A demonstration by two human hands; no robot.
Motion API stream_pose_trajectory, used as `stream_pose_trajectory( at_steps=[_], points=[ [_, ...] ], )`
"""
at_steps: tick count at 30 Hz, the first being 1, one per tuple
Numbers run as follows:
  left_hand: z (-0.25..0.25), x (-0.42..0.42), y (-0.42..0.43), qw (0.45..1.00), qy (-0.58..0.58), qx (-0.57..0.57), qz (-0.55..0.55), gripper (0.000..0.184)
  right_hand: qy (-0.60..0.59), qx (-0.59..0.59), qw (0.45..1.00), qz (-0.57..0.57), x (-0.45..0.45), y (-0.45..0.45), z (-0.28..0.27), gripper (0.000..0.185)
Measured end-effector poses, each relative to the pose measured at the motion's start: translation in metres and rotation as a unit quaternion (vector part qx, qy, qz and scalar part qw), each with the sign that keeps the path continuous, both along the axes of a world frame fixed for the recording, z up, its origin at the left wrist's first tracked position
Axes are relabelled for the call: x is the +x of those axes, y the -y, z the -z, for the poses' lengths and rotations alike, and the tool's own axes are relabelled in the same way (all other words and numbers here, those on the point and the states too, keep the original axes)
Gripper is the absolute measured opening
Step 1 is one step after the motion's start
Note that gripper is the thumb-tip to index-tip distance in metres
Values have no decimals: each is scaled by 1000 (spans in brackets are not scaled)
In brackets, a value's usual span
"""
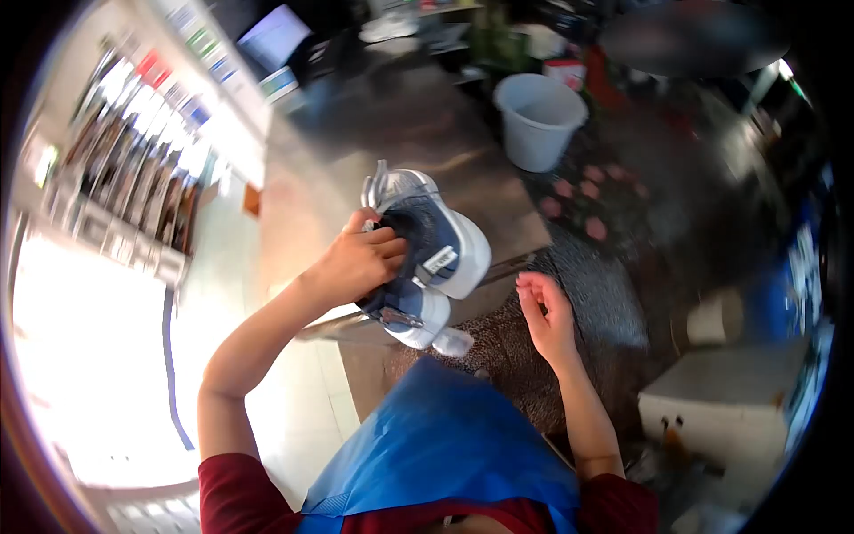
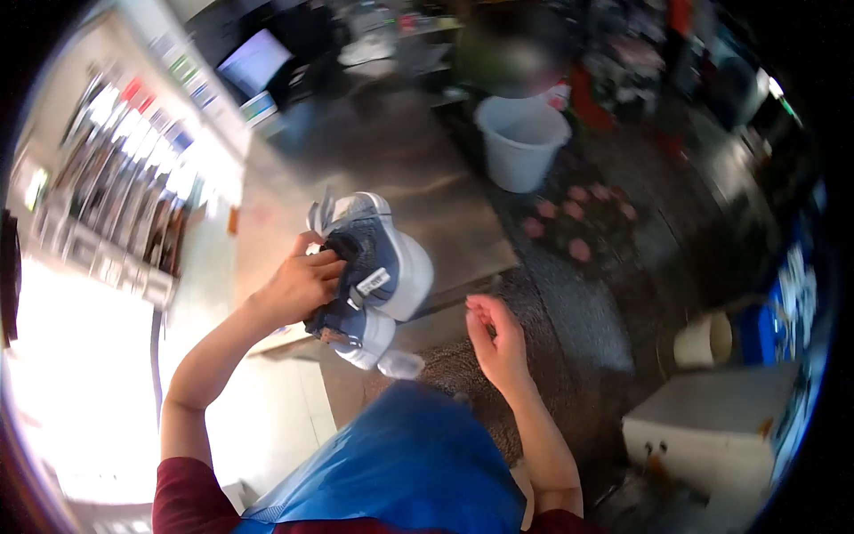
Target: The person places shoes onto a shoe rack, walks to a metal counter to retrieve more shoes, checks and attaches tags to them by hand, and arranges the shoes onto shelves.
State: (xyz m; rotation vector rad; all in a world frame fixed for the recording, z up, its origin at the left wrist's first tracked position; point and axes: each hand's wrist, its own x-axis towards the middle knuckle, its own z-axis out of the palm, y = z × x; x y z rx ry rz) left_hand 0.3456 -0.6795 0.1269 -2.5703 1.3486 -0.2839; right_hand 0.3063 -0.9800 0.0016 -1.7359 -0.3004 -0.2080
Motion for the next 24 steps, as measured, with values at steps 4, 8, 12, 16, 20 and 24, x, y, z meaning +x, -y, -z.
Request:
stream_pose_trajectory(
  at_steps=[4,8,12,16,20,24],
  points=[
    [-25,-78,-56,995,-18,-35,-95,9,119,59,974,-186,-4,-110,-83,21],
    [-25,-159,-138,975,-57,-36,-210,8,156,70,922,-347,-35,-219,-90,30],
    [-1,-213,-172,940,-107,-104,-307,14,197,55,879,-431,-48,-277,-75,40],
    [-2,-303,-292,905,-155,-172,-357,16,226,28,831,-507,-104,-425,-92,45],
    [-3,-348,-327,875,-197,-203,-393,13,172,12,782,-599,-129,-488,-90,38],
    [3,-385,-389,845,-205,-260,-419,9,139,26,756,-639,-156,-568,-92,30]
  ],
)
